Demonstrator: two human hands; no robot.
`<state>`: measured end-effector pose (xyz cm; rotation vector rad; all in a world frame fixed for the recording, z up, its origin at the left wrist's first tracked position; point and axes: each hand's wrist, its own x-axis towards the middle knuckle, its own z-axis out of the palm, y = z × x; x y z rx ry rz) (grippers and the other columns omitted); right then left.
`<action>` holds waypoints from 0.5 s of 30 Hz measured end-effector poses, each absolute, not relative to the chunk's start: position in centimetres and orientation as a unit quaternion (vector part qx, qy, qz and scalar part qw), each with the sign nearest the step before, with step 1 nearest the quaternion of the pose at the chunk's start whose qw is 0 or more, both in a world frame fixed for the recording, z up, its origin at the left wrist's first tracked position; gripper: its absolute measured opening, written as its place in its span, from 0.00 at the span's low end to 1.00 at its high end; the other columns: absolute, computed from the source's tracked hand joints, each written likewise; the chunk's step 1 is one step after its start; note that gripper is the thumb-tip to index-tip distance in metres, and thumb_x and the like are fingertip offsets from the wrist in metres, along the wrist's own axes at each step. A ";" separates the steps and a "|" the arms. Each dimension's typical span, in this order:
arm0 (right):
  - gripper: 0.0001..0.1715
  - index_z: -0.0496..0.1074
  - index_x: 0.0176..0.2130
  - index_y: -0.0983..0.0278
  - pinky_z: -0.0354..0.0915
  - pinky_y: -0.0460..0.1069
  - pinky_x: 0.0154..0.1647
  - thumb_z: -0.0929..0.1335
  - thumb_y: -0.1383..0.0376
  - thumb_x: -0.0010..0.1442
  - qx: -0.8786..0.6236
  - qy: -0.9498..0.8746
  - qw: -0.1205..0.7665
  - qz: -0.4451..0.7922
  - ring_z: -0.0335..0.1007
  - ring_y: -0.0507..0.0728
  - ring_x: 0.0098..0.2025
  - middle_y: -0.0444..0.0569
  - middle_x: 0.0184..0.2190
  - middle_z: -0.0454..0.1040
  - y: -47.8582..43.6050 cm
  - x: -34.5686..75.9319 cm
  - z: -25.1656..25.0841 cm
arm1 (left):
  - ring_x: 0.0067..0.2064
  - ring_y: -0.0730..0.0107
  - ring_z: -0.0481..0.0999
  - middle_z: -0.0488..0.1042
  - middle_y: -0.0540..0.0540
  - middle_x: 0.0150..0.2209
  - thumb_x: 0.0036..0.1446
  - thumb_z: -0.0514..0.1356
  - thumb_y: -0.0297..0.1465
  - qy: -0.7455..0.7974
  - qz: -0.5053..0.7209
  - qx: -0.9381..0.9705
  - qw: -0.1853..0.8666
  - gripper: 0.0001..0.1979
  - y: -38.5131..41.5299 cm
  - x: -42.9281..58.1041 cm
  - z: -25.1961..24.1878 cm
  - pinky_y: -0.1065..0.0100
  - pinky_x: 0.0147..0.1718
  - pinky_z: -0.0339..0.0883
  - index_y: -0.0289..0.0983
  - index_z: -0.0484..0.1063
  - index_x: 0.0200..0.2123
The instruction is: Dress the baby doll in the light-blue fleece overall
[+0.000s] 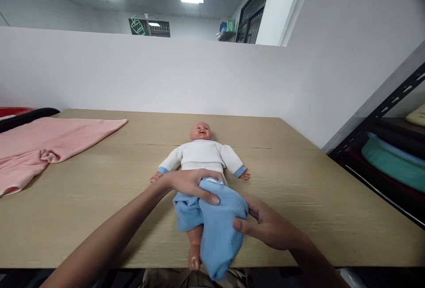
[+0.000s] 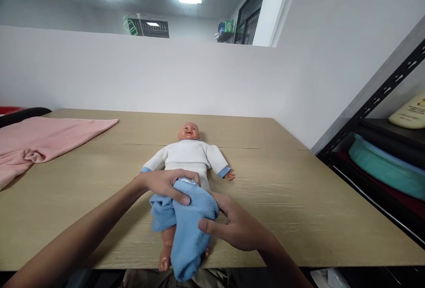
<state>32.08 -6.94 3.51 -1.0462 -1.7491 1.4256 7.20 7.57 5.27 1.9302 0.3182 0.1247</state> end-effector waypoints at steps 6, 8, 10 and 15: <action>0.21 0.67 0.43 0.60 0.63 0.44 0.35 0.74 0.48 0.70 -0.415 -0.547 0.459 0.564 0.62 0.50 0.33 0.39 0.32 0.66 -6.3 31.7 1.7 | 0.39 0.63 0.77 0.78 0.51 0.37 0.48 0.79 0.47 0.095 -0.076 0.791 0.600 0.22 8.4 8.0 4.6 0.69 0.38 0.73 0.39 0.79 0.37; 0.21 0.67 0.44 0.60 0.64 0.45 0.35 0.74 0.47 0.69 -0.443 -0.547 0.446 0.554 0.64 0.51 0.34 0.40 0.33 0.68 -6.4 31.8 1.5 | 0.40 0.63 0.77 0.78 0.51 0.38 0.54 0.76 0.47 0.081 -0.047 0.770 0.632 0.20 8.4 8.2 4.2 0.67 0.43 0.75 0.39 0.78 0.40; 0.24 0.70 0.49 0.60 0.71 0.49 0.41 0.73 0.44 0.68 -0.469 -0.565 0.403 0.545 0.72 0.55 0.39 0.45 0.38 0.75 -6.9 32.3 1.5 | 0.44 0.63 0.78 0.76 0.50 0.41 0.60 0.72 0.44 0.077 0.004 0.755 0.651 0.19 8.1 8.4 3.8 0.65 0.50 0.73 0.39 0.75 0.46; 0.42 0.75 0.66 0.55 0.70 0.67 0.66 0.77 0.42 0.60 -0.575 -0.632 0.221 0.469 0.75 0.74 0.63 0.57 0.58 0.81 -8.7 33.8 1.6 | 0.47 0.63 0.76 0.73 0.50 0.41 0.66 0.67 0.43 0.106 0.040 0.774 0.623 0.15 6.9 8.7 3.6 0.65 0.50 0.71 0.41 0.71 0.48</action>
